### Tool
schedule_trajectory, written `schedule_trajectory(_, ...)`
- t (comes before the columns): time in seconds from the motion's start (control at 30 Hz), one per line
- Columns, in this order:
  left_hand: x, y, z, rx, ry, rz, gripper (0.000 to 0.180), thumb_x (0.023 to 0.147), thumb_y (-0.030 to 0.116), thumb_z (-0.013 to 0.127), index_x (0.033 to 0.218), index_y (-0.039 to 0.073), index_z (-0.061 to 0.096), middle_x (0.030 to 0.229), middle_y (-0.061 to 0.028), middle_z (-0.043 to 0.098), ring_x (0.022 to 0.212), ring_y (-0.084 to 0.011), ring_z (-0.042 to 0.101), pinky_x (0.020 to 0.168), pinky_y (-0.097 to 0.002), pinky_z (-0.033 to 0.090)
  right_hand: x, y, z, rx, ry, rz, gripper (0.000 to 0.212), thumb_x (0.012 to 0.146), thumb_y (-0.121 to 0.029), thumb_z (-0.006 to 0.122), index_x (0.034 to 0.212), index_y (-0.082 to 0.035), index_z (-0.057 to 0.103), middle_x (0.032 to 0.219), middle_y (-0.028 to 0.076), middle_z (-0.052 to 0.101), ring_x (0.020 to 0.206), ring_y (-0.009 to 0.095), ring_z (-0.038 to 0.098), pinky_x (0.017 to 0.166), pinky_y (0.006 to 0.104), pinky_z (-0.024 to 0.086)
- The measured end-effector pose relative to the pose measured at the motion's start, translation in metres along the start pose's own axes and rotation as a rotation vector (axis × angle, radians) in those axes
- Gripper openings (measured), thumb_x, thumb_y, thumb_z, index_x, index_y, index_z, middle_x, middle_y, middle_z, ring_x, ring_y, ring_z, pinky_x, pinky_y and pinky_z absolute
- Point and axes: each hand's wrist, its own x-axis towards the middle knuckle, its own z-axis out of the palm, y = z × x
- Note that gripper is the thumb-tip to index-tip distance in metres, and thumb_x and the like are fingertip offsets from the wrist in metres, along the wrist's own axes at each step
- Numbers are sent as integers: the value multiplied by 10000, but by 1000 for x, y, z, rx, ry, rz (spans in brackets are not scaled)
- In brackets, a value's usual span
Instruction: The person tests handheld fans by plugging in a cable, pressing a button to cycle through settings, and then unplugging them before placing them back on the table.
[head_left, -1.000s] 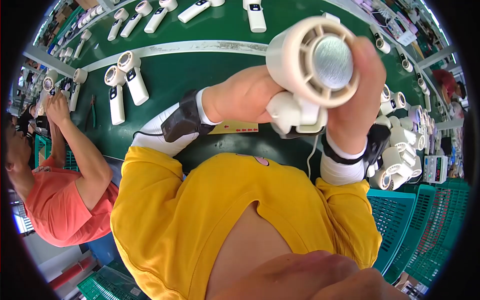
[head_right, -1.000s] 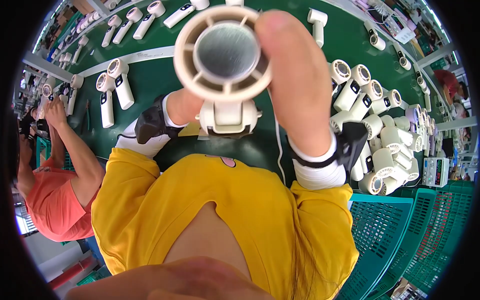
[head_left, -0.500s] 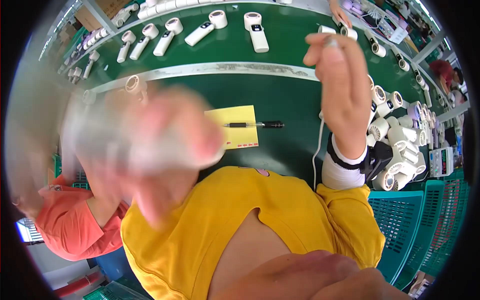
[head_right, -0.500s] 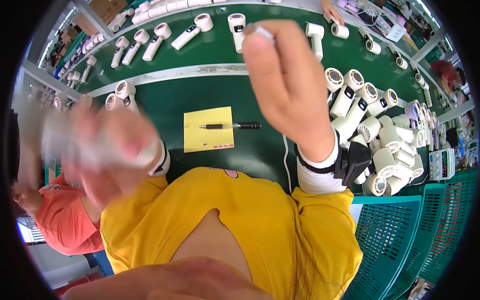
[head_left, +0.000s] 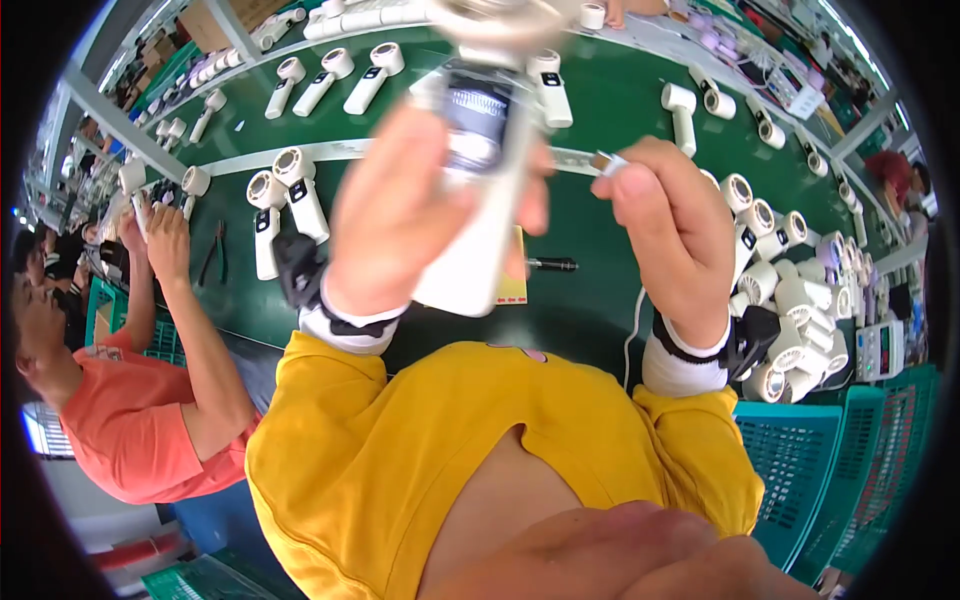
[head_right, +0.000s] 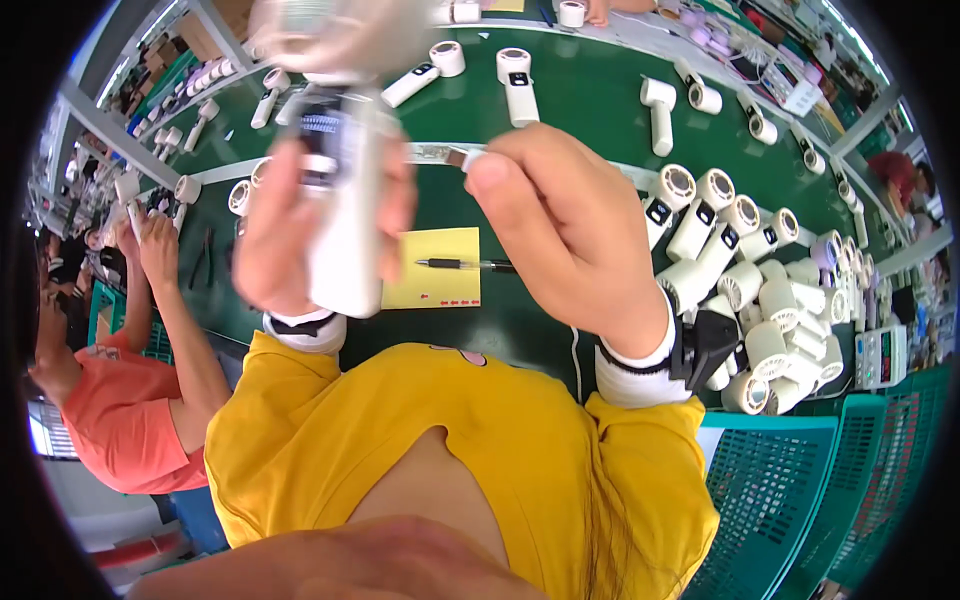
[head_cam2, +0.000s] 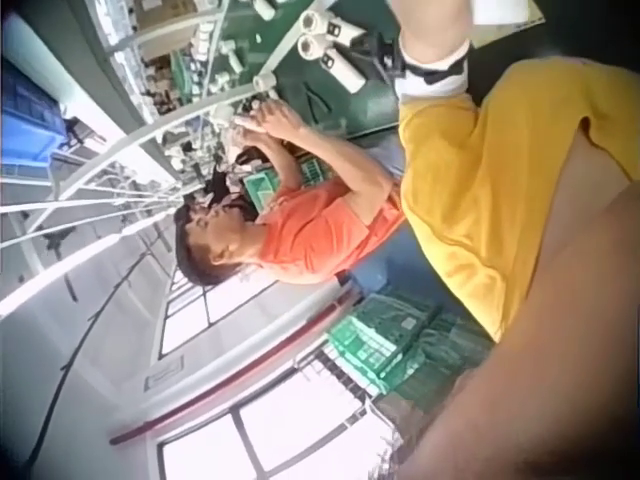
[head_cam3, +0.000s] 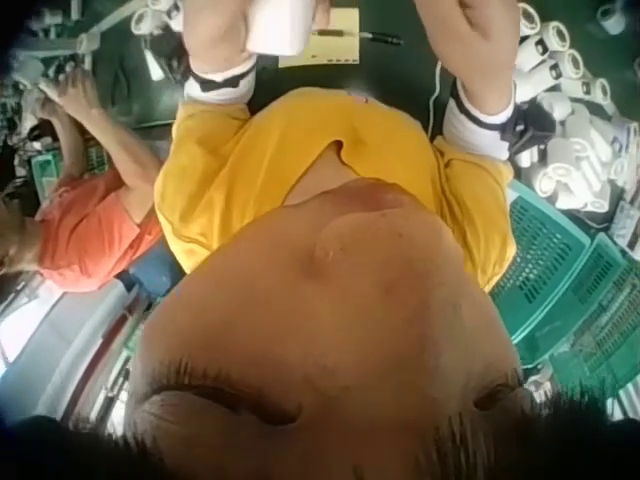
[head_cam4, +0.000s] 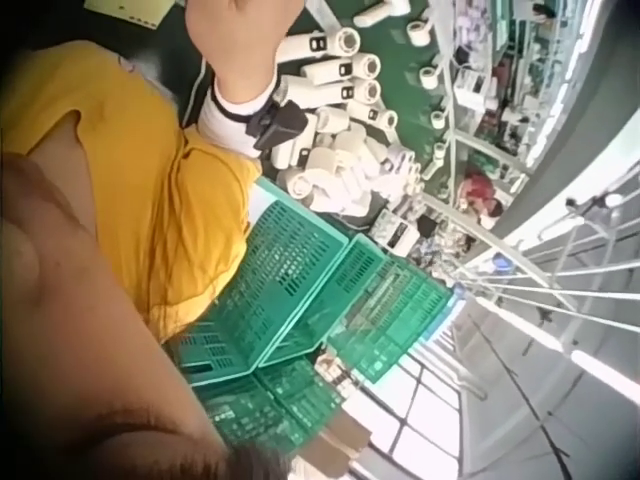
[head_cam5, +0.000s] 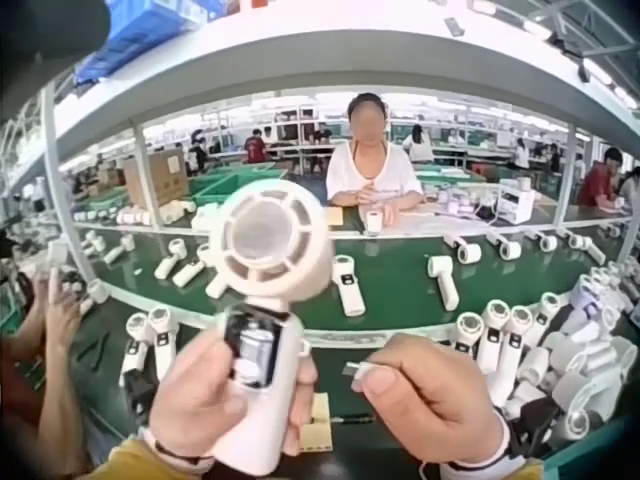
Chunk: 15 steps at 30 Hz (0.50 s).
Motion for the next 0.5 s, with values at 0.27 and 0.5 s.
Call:
schedule_trajectory(0.27,12,-15,-2,21,-308,-91,445,791,109,347,1190,-55,241,908,-183,504,579,-207,548,484,-285,491,-4,-3,-12,84,-216,-23,197,851,-179,493,749,-17,538,607,61,494,522,170,465,492,259,366)
schedule_trajectory(0.5,21,-20,2,296,-218,16,452,771,73,363,1183,-67,242,913,-184,497,613,-207,548,504,-300,485,0,-2,-8,31,-177,65,231,853,-217,493,732,-24,532,618,57,524,527,175,487,489,252,371)
